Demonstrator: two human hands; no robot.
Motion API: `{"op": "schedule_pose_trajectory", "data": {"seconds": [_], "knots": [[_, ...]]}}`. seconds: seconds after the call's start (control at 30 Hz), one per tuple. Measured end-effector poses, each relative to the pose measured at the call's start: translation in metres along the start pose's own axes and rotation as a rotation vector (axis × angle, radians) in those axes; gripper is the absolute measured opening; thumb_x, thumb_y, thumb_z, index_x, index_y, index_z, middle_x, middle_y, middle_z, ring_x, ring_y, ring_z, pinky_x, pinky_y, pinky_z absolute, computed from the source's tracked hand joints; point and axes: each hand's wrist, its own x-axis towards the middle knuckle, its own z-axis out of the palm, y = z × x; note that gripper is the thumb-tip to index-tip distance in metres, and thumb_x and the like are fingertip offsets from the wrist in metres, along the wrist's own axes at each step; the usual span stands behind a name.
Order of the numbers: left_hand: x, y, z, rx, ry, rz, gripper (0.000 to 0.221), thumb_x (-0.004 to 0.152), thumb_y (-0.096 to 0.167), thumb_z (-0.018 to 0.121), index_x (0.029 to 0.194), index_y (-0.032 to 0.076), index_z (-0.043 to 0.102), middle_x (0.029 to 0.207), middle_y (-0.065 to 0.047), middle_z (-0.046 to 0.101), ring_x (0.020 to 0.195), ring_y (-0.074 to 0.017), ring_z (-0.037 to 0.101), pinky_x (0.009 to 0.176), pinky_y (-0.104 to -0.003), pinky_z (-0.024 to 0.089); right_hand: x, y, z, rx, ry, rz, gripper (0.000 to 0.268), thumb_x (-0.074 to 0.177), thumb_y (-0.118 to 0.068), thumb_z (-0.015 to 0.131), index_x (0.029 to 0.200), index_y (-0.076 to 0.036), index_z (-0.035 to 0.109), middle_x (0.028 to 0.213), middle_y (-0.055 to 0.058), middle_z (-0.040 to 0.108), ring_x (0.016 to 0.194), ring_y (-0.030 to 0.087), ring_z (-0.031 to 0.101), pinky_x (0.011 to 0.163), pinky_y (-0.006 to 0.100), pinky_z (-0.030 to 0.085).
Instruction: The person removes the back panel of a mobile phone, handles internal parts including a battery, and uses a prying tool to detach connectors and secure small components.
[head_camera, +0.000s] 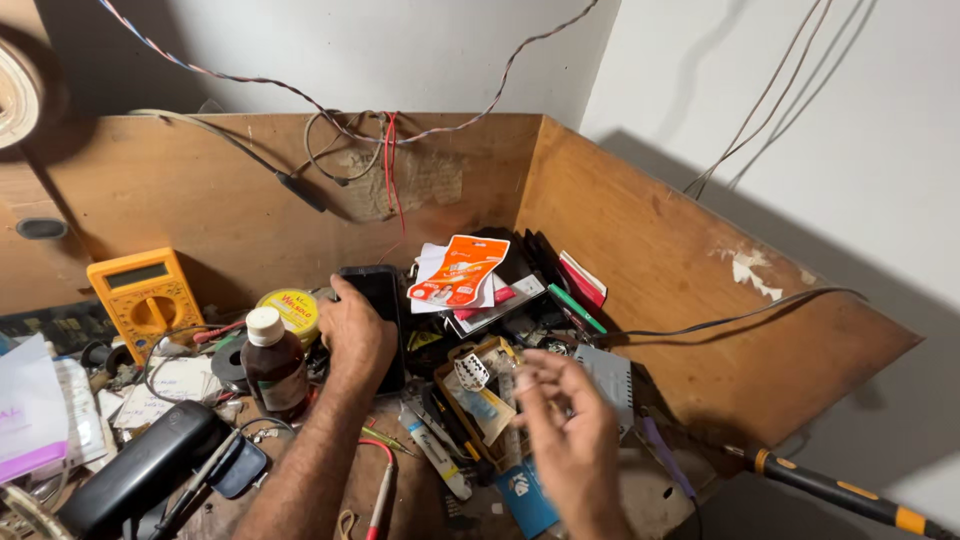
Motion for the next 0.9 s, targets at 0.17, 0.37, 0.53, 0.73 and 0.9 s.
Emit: {"op": "schedule_pose_trajectory", "data": {"seconds": [0.17, 0.37, 0.53, 0.73, 0.9], "knots": [[-0.014, -0.004, 0.006, 0.034, 0.091, 0.227, 0.075, 0.07, -0.002, 0.073, 0.138, -0.012, 0.041, 0.138, -0.038, 0.042, 0.129, -0.0529, 0.044, 0.111, -0.055, 0.041, 0.019, -0.012, -0.027, -0.045, 0.037, -0.091, 0.032, 0.095, -0.018, 0.062, 0.121, -0.001, 0.068, 0.101, 0.011, 0.077, 0.086, 0.015, 0.073, 0.065, 0.03, 0.065], [-0.031, 0.037, 0.012, -0.132, 0.038, 0.658, 0.049, 0.092, 0.012, 0.072, 0.136, 0.0, 0.058, 0.143, -0.027, 0.052, 0.13, -0.0439, 0.052, 0.111, -0.053, 0.047, 0.019, -0.016, -0.036, -0.011, 0.131, 0.058, 0.031, 0.094, -0.018, 0.064, 0.118, 0.001, 0.07, 0.101, 0.013, 0.076, 0.086, 0.017, 0.072, 0.066, 0.034, 0.064], [-0.046, 0.083, 0.022, 0.196, -0.226, 0.74, 0.068, 0.075, 0.033, 0.084, 0.132, 0.007, 0.056, 0.138, -0.021, 0.049, 0.129, -0.0383, 0.047, 0.097, -0.06, 0.045, 0.026, -0.012, -0.05, 0.021, 0.166, 0.061, 0.03, 0.094, -0.015, 0.063, 0.118, 0.002, 0.069, 0.1, 0.015, 0.076, 0.085, 0.018, 0.071, 0.064, 0.034, 0.064], [-0.044, 0.094, 0.05, 0.504, -0.282, 0.689, 0.063, 0.079, 0.032, 0.08, 0.131, 0.008, 0.055, 0.133, -0.017, 0.052, 0.124, -0.0363, 0.052, 0.088, -0.059, 0.049, 0.04, -0.006, -0.075, 0.054, 0.187, -0.023, 0.031, 0.095, -0.012, 0.063, 0.12, 0.005, 0.067, 0.103, 0.015, 0.075, 0.086, 0.018, 0.07, 0.066, 0.033, 0.063], [-0.04, 0.091, 0.068, 0.691, -0.2, 0.849, 0.039, 0.089, 0.022, 0.07, 0.12, 0.003, 0.057, 0.107, -0.015, 0.064, 0.098, -0.0317, 0.066, 0.072, -0.056, 0.058, 0.049, -0.003, -0.083, 0.075, 0.2, 0.001, 0.032, 0.095, -0.012, 0.062, 0.122, 0.005, 0.066, 0.103, 0.016, 0.072, 0.088, 0.017, 0.069, 0.067, 0.032, 0.063]]}}
